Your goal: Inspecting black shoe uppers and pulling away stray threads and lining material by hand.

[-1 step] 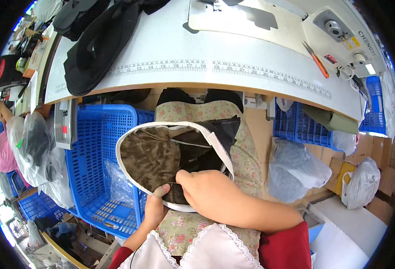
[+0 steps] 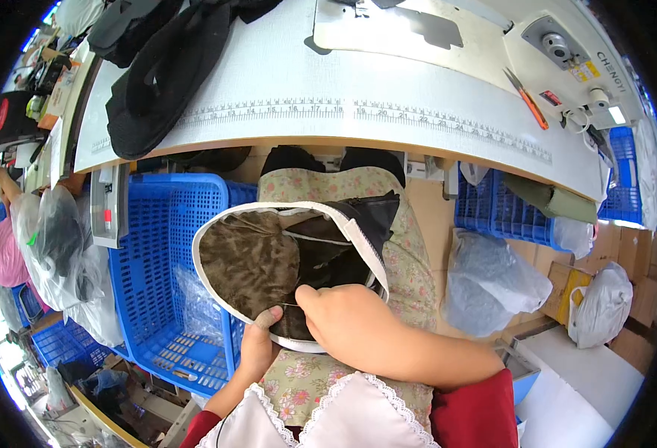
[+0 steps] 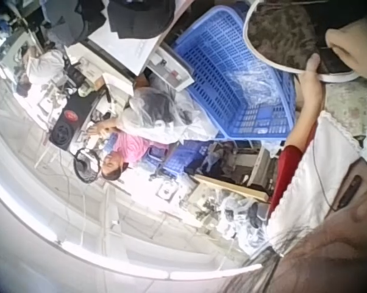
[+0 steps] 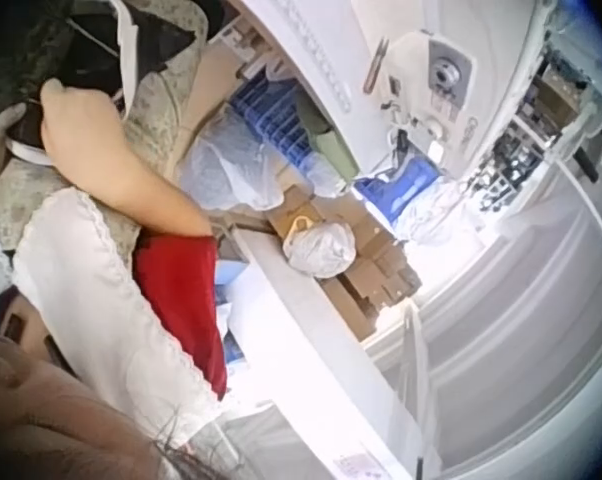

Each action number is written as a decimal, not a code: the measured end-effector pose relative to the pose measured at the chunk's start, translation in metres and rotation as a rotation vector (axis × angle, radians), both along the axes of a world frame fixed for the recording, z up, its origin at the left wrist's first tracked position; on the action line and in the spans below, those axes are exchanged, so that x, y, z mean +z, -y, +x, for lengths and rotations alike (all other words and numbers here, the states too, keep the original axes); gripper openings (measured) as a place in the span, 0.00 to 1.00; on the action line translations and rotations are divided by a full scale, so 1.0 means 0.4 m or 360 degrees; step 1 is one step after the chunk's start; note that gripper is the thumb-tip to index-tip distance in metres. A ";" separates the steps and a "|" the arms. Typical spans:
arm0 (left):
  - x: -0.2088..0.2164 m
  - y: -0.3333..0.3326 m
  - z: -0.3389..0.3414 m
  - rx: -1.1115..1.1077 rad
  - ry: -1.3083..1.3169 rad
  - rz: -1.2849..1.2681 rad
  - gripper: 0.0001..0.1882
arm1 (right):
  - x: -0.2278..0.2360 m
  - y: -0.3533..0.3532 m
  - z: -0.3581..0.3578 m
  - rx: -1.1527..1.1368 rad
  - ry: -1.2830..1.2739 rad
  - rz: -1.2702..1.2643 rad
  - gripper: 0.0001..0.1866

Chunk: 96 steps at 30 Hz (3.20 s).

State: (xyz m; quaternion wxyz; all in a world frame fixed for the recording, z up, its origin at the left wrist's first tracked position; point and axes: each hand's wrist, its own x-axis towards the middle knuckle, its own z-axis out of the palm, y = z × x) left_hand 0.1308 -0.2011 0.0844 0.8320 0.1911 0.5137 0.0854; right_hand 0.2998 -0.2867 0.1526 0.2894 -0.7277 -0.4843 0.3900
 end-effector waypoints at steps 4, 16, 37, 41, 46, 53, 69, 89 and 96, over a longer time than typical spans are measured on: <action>-0.005 0.003 0.002 0.0015 -0.0006 -0.0002 0.24 | -0.041 -0.001 -0.025 0.0132 0.0278 -0.0050 0.06; -0.012 0.001 0.014 0.0042 0.0005 0.0033 0.29 | -0.056 -0.014 -0.008 0.0205 0.0307 -0.0008 0.03; -0.020 0.005 0.003 0.0044 0.0041 0.0052 0.27 | -0.063 -0.017 -0.013 0.0248 0.0285 -0.0029 0.04; -0.010 0.006 0.009 0.0072 0.0047 0.0078 0.26 | -0.066 -0.017 -0.016 0.0281 0.0273 -0.0086 0.04; -0.009 0.005 0.014 0.0081 0.0010 0.0066 0.24 | -0.077 -0.010 -0.023 0.0272 0.0251 -0.0070 0.04; -0.011 0.005 0.014 0.0062 -0.0035 0.0062 0.21 | -0.087 -0.004 -0.027 0.0249 0.0223 -0.0054 0.04; -0.022 0.000 0.015 -0.0002 -0.0062 0.0026 0.25 | -0.098 -0.006 -0.021 0.0193 0.0136 0.0012 0.04; -0.003 -0.001 0.019 -0.0106 -0.0095 0.0220 0.24 | -0.094 -0.004 -0.024 0.0324 0.0378 -0.0092 0.04; -0.006 0.005 0.014 -0.0165 -0.0070 0.0386 0.22 | -0.098 -0.009 -0.026 0.0240 0.0240 0.0099 0.04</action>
